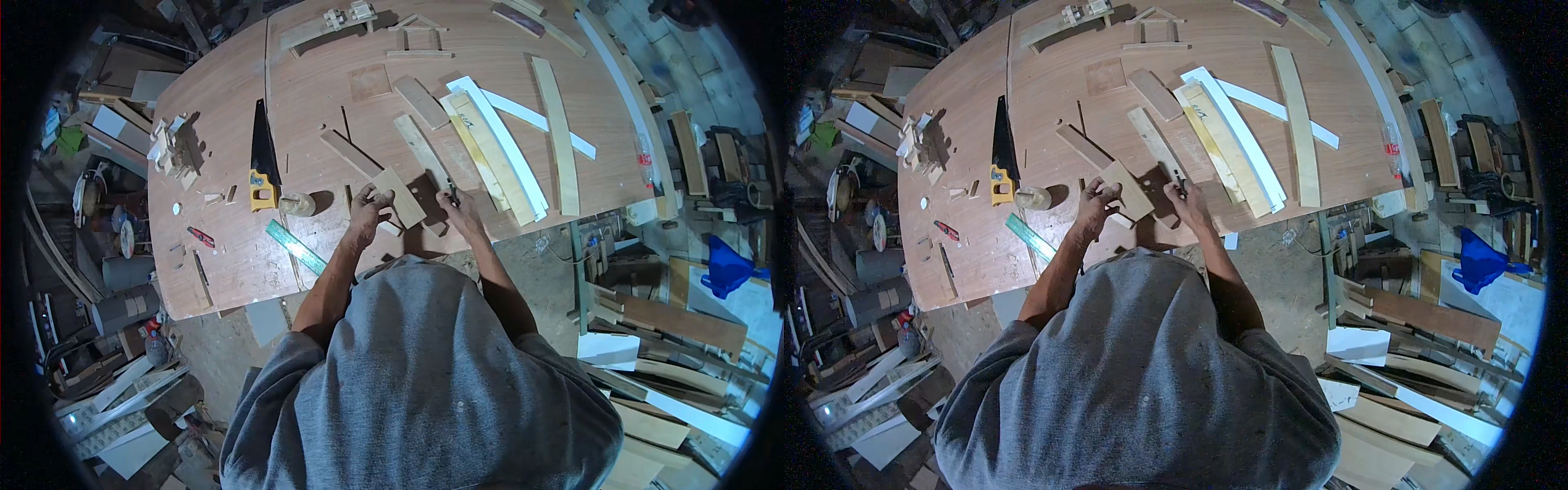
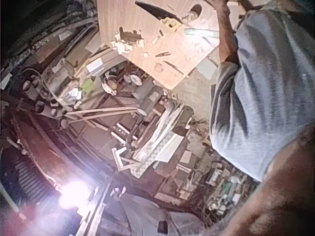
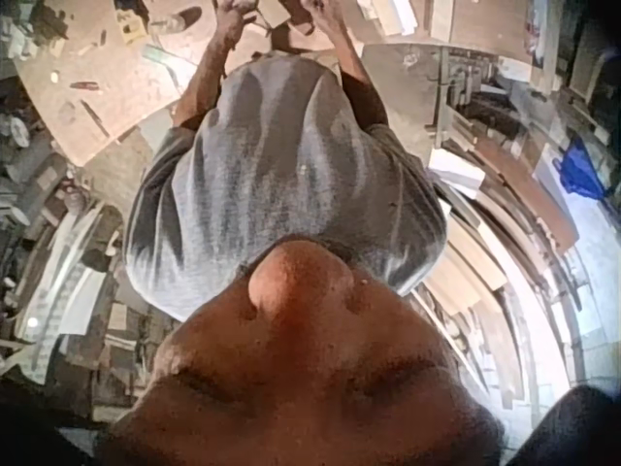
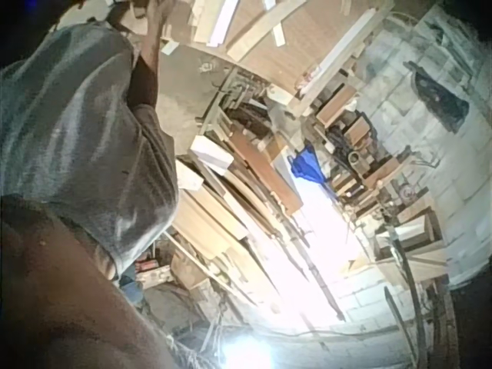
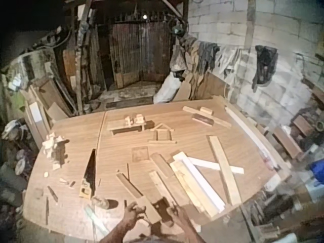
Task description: The person marks measurements on wooden pieces with a pencil, aligns and fits the pieces together by hand, and saws a wooden plank with a handsaw.
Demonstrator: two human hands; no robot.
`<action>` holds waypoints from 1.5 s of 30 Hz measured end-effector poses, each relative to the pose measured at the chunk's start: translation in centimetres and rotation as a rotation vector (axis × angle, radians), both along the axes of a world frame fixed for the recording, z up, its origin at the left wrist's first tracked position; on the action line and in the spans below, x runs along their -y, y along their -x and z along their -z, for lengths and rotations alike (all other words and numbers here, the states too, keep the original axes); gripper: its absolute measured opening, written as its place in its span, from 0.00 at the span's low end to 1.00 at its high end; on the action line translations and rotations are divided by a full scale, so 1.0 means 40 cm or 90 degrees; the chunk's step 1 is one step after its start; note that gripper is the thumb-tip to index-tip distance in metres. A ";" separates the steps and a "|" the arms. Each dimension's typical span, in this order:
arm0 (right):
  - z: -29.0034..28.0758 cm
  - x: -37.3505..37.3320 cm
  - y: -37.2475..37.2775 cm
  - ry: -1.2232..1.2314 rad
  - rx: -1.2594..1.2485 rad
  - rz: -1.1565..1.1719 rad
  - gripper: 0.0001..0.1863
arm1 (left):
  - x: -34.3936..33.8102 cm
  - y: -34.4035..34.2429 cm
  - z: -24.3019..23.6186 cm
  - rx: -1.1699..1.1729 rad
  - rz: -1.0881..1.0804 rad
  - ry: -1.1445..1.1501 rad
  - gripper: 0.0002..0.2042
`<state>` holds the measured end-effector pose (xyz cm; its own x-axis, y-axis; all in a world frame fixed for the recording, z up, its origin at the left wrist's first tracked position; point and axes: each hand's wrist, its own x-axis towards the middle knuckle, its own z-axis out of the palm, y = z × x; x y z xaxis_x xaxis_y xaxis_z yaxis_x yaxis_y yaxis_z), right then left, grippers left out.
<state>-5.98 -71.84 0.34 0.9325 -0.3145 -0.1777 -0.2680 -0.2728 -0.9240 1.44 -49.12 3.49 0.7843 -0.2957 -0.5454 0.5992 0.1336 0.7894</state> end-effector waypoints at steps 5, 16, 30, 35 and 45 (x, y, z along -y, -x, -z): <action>0.008 0.004 0.010 0.376 -0.127 -0.023 0.31 | -0.025 0.015 0.003 0.023 0.004 -0.031 0.17; 0.042 0.002 0.004 0.421 -0.195 -0.050 0.30 | -0.093 0.041 -0.012 0.100 0.016 -0.076 0.17; 0.000 -0.121 0.018 0.285 -0.069 -0.044 0.25 | -0.198 -0.009 0.025 0.001 -0.095 -0.013 0.13; -0.078 -0.168 0.037 0.206 -0.145 -0.072 0.27 | -0.203 -0.034 0.028 -0.025 -0.081 0.014 0.13; -0.041 -0.218 0.046 0.336 -0.202 -0.086 0.35 | -0.225 -0.042 0.000 0.017 -0.046 0.034 0.17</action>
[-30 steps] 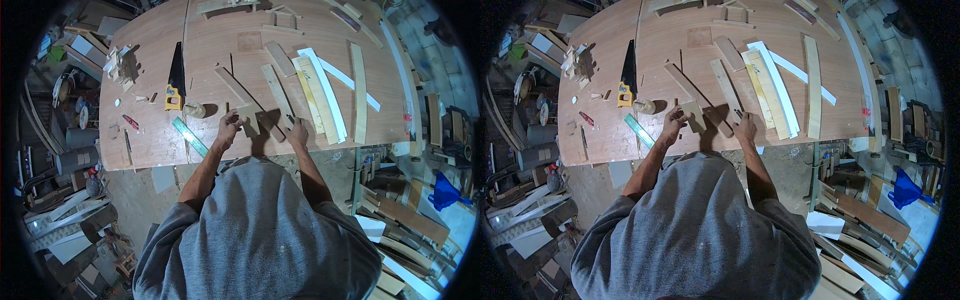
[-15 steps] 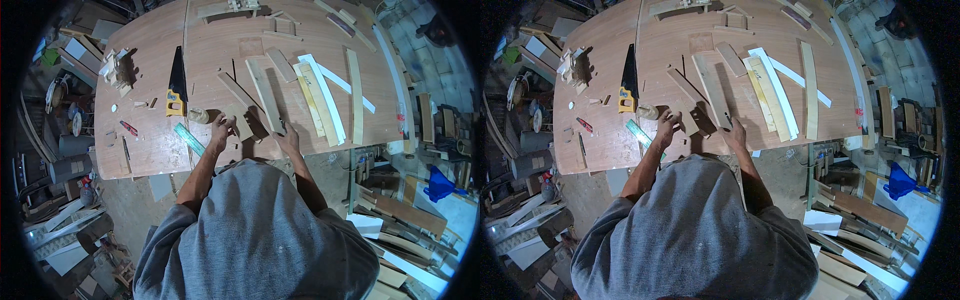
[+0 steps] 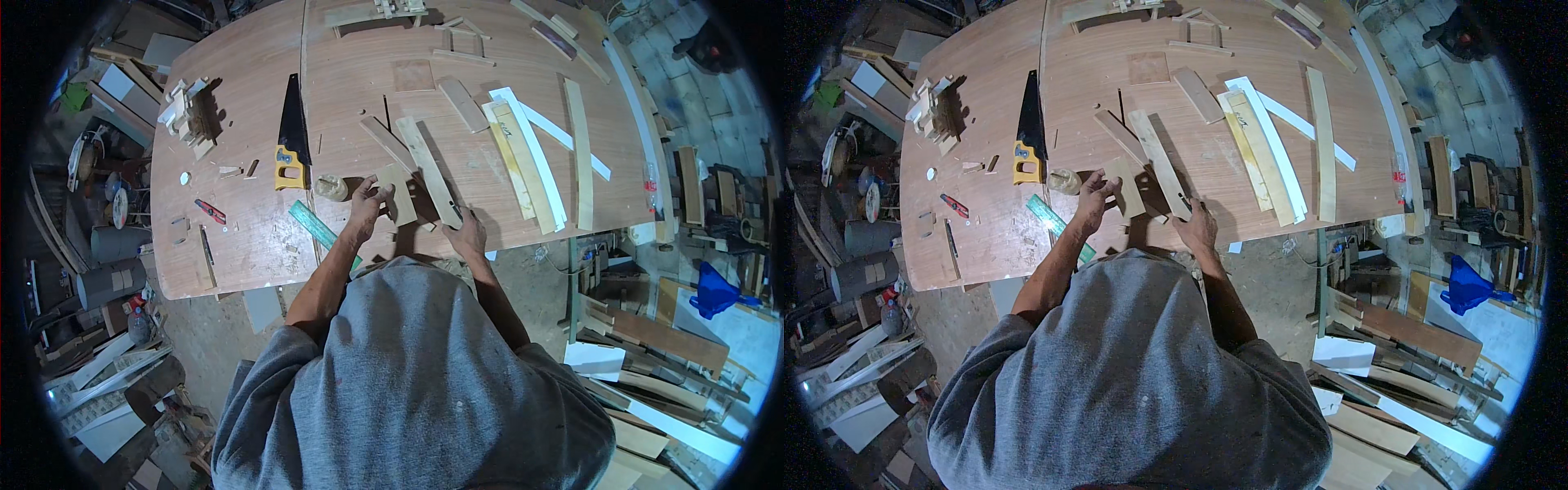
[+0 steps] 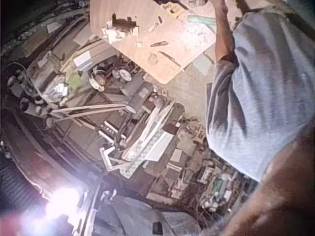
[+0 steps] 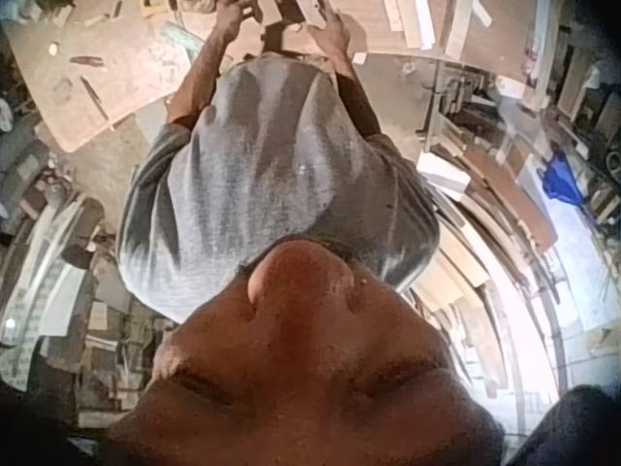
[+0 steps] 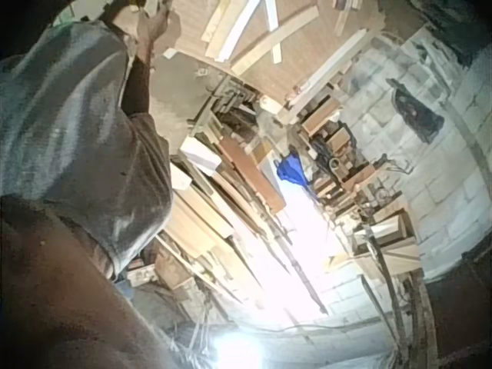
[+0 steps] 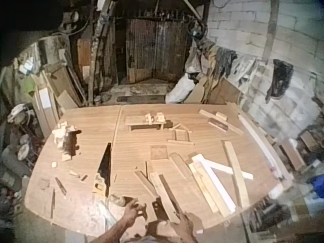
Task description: The person marks measurements on wooden pieces with a pencil, aligns and fits the pieces together by hand, and saws a wooden plank with a handsaw.
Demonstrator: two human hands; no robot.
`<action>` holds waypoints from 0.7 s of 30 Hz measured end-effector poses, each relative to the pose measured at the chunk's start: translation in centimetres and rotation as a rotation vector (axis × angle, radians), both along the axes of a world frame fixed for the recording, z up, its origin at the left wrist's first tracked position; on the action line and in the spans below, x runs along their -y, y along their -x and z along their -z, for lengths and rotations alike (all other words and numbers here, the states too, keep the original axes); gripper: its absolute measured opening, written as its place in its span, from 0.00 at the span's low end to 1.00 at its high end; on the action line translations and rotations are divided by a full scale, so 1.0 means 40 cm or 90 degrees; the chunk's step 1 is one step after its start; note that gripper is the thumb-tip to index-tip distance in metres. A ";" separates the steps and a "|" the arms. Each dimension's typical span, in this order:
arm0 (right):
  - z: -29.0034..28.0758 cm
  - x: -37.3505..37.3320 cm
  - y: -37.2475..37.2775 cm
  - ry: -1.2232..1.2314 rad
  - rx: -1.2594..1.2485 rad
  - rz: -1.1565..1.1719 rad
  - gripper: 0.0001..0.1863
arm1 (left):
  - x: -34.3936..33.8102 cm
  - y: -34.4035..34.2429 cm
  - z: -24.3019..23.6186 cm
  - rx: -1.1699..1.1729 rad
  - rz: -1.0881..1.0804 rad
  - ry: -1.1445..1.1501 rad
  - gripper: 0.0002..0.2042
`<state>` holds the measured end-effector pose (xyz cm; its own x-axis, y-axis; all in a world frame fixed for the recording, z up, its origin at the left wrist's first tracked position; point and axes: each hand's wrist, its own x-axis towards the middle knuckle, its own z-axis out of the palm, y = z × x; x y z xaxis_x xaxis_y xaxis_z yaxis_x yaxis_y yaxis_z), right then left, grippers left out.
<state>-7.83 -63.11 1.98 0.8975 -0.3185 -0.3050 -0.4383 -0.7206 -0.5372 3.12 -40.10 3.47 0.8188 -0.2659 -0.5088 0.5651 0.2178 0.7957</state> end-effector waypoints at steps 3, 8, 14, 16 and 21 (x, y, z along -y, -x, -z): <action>0.005 -0.006 -0.008 0.017 -0.032 -0.007 0.34 | -0.010 0.009 -0.021 -0.002 0.009 -0.008 0.16; 0.019 -0.026 -0.022 0.034 -0.010 -0.007 0.32 | -0.044 0.018 -0.028 0.000 0.040 -0.003 0.16; -0.003 -0.055 -0.029 0.096 0.087 -0.027 0.31 | -0.076 0.033 -0.022 -0.004 0.005 -0.024 0.16; -0.018 -0.061 -0.034 0.060 0.096 0.017 0.27 | -0.084 0.036 -0.034 -0.013 0.025 0.002 0.17; 0.000 -0.059 -0.058 -0.172 0.119 -0.001 0.20 | -0.092 0.045 -0.035 -0.015 0.049 0.025 0.21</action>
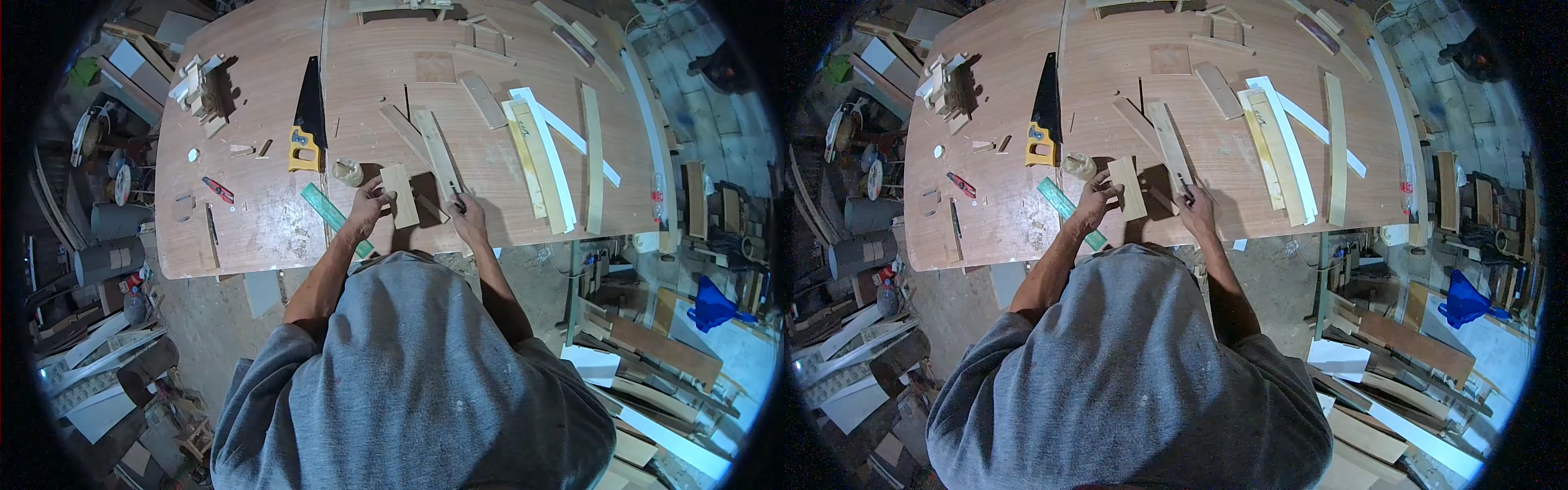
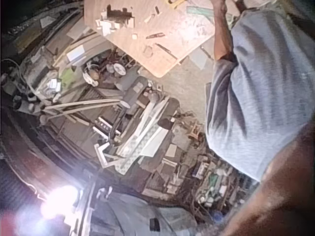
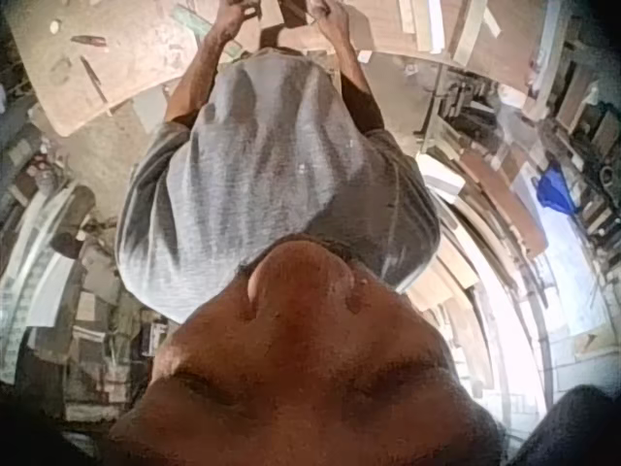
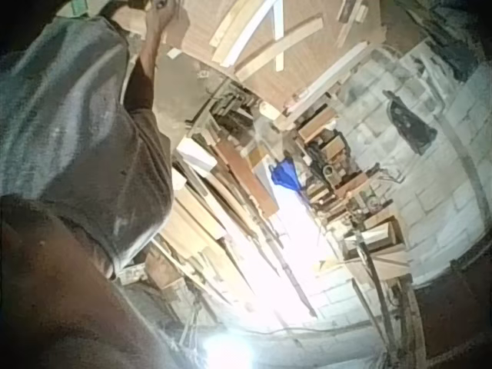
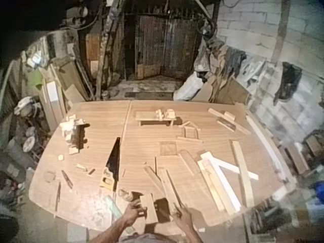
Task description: The person marks measurements on wooden pieces with a pencil, aligns and fits the pieces together by hand, and saws a wooden plank with a handsaw.
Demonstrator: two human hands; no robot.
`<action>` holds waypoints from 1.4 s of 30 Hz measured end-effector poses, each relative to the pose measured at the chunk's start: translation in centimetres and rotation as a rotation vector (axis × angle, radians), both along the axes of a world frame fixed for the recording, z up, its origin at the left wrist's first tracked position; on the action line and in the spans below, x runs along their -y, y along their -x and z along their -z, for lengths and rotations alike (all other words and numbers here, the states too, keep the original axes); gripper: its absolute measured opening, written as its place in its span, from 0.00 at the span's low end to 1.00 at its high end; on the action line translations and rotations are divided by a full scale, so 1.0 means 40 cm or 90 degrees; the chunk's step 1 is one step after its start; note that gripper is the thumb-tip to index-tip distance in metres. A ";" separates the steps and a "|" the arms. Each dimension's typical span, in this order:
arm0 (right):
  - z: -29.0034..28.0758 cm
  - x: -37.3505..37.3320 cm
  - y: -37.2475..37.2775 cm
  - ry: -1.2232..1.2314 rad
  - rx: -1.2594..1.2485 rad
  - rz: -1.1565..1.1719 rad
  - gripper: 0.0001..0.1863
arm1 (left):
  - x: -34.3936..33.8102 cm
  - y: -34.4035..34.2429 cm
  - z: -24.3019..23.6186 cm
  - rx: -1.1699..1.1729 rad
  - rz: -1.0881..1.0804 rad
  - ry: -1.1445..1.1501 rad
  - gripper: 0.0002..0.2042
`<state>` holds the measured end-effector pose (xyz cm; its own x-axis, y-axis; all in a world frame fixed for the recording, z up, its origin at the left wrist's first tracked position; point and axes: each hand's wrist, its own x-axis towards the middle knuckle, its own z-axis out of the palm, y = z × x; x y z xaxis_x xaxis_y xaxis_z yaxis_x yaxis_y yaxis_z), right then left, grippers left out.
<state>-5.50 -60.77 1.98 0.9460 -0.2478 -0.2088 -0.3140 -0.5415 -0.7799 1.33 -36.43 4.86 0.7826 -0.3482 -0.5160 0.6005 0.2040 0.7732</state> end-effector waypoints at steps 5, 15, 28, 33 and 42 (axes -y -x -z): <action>-0.010 -0.085 0.005 -0.267 0.009 -0.059 0.17 | 0.000 0.004 0.036 -0.019 0.034 0.035 0.28; -0.020 -0.104 0.042 -0.332 -0.093 -0.021 0.17 | 0.010 0.014 0.026 -0.016 0.099 0.021 0.35; 0.075 -0.160 0.044 0.100 0.029 -0.146 0.17 | -0.173 0.059 0.052 0.002 0.087 -0.103 0.23; 0.035 -0.270 -0.003 0.100 -0.001 -0.206 0.21 | -0.355 0.123 0.088 -0.103 -0.106 -0.086 0.19; 0.034 -0.378 -0.010 0.246 0.083 -0.252 0.20 | -0.536 0.157 0.062 -0.163 -0.320 0.312 0.25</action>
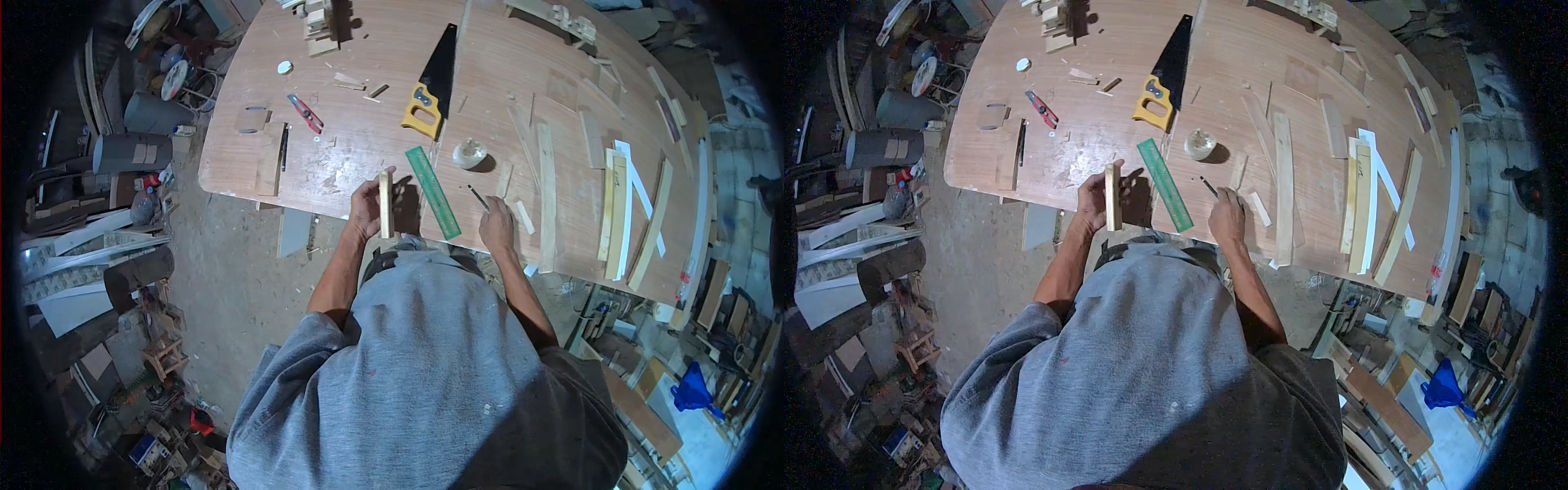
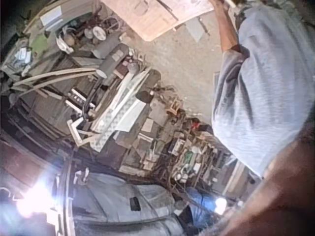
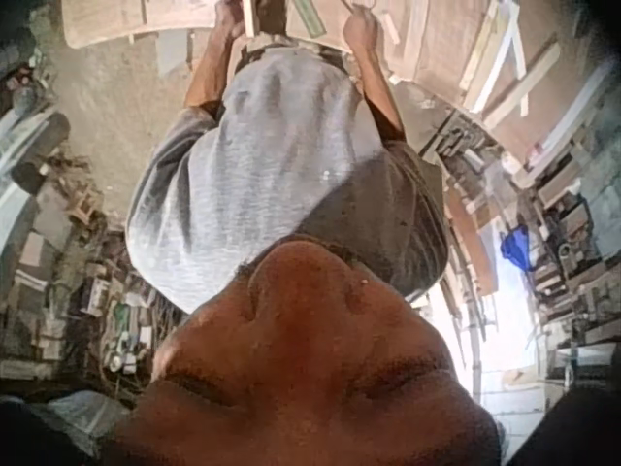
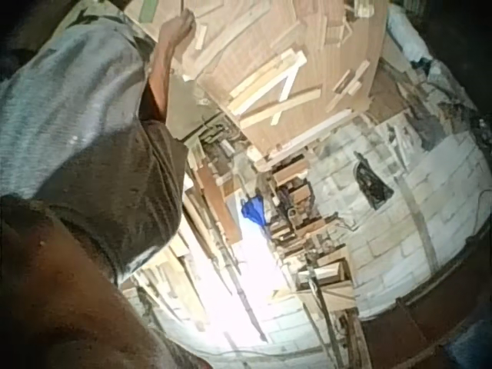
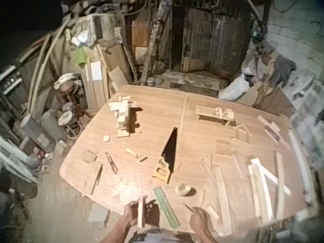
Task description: The person marks measurements on wooden pieces with a pencil, aligns and fits the pieces together by hand, and saws a wooden plank with a handsaw.
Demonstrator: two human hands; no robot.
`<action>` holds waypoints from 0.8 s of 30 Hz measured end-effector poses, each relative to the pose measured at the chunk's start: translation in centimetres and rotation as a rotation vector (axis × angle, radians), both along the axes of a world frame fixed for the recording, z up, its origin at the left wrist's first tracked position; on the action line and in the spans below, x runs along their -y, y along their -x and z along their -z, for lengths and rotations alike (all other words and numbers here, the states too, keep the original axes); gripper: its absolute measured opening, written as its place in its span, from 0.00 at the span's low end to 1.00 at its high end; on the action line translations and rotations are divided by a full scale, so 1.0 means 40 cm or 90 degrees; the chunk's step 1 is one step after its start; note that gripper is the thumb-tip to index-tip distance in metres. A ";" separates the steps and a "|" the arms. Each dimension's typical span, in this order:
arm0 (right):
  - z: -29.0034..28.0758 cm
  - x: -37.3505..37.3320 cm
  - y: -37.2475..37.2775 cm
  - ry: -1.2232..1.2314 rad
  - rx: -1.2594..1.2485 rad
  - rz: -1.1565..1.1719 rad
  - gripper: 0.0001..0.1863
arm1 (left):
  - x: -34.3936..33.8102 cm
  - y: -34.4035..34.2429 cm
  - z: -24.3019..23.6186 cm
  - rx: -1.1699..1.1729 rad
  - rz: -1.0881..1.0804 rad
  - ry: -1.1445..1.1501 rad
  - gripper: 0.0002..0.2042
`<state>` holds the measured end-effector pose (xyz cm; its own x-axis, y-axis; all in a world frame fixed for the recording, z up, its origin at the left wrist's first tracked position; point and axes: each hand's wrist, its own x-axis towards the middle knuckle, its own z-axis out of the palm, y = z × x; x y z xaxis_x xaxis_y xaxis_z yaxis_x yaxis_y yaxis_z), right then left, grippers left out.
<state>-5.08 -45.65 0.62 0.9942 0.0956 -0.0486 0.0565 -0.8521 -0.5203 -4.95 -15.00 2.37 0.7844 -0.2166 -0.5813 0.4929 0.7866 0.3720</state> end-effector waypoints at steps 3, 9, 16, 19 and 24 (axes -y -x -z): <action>-0.023 -0.040 0.023 -0.026 0.001 -0.014 0.20 | -0.018 -0.019 -0.032 0.035 0.040 0.027 0.27; -0.078 -0.164 0.021 -0.242 -0.185 -0.031 0.21 | -0.053 -0.032 -0.021 0.085 0.028 0.146 0.32; -0.092 -0.206 -0.005 -0.256 -0.240 -0.127 0.20 | -0.047 0.009 -0.061 0.122 -0.024 0.152 0.28; -0.100 -0.224 -0.008 -0.284 -0.255 -0.142 0.20 | -0.059 0.040 -0.098 0.171 0.010 0.208 0.29; -0.077 -0.279 0.010 -0.329 -0.289 -0.120 0.20 | -0.095 0.069 -0.145 0.138 0.005 0.133 0.30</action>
